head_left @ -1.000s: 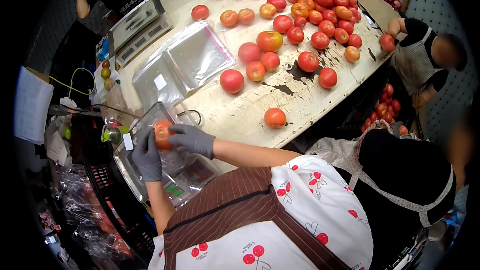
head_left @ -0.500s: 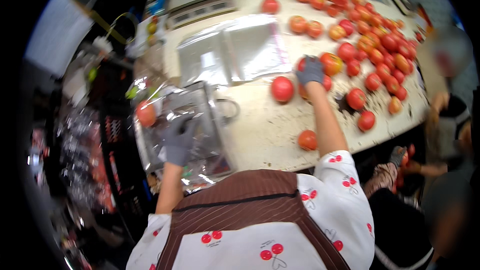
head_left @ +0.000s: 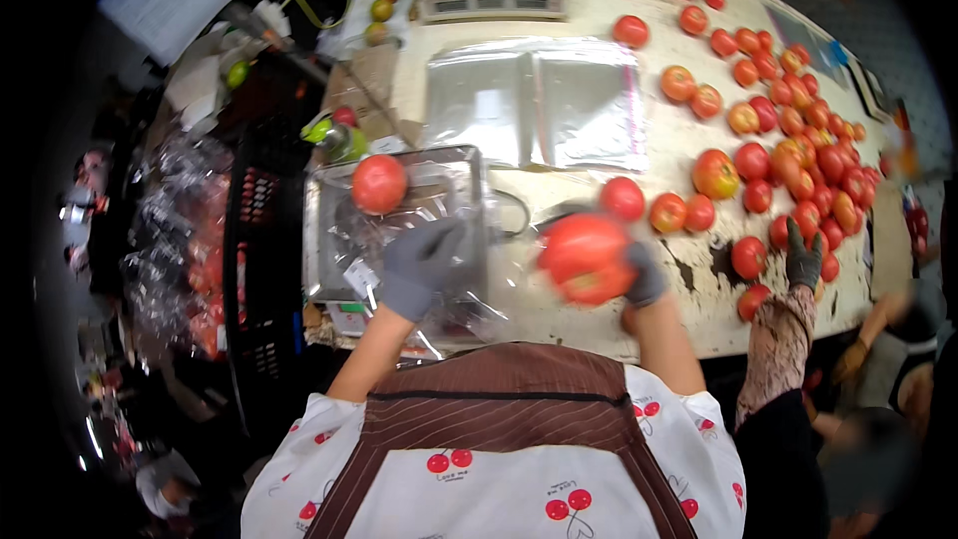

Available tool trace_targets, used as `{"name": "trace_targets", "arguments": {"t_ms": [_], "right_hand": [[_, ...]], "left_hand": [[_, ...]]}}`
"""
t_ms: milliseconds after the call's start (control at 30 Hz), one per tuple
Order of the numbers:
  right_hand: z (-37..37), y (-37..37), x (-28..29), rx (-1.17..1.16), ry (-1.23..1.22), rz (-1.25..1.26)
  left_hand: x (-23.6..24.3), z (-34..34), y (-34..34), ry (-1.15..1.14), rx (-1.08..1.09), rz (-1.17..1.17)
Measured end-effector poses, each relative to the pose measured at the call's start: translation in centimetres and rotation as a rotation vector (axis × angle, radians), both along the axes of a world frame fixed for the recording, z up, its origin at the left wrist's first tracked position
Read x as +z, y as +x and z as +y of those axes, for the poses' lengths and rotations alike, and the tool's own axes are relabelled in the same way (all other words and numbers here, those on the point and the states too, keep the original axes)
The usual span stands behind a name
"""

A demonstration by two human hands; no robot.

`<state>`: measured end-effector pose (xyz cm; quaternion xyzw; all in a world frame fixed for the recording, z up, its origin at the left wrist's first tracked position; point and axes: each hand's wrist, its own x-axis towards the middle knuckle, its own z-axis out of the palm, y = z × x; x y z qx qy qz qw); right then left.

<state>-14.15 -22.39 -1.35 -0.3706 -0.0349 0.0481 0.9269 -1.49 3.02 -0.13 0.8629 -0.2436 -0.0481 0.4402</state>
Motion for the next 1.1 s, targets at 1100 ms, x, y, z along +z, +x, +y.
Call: {"name": "trace_targets", "arguments": {"t_ms": [1100], "right_hand": [[-21.2,-1.3,-10.0,-1.082,-1.866,0.845]], "left_hand": [[2.0,-1.3,-0.3,0.047,-0.011,-0.047]]}}
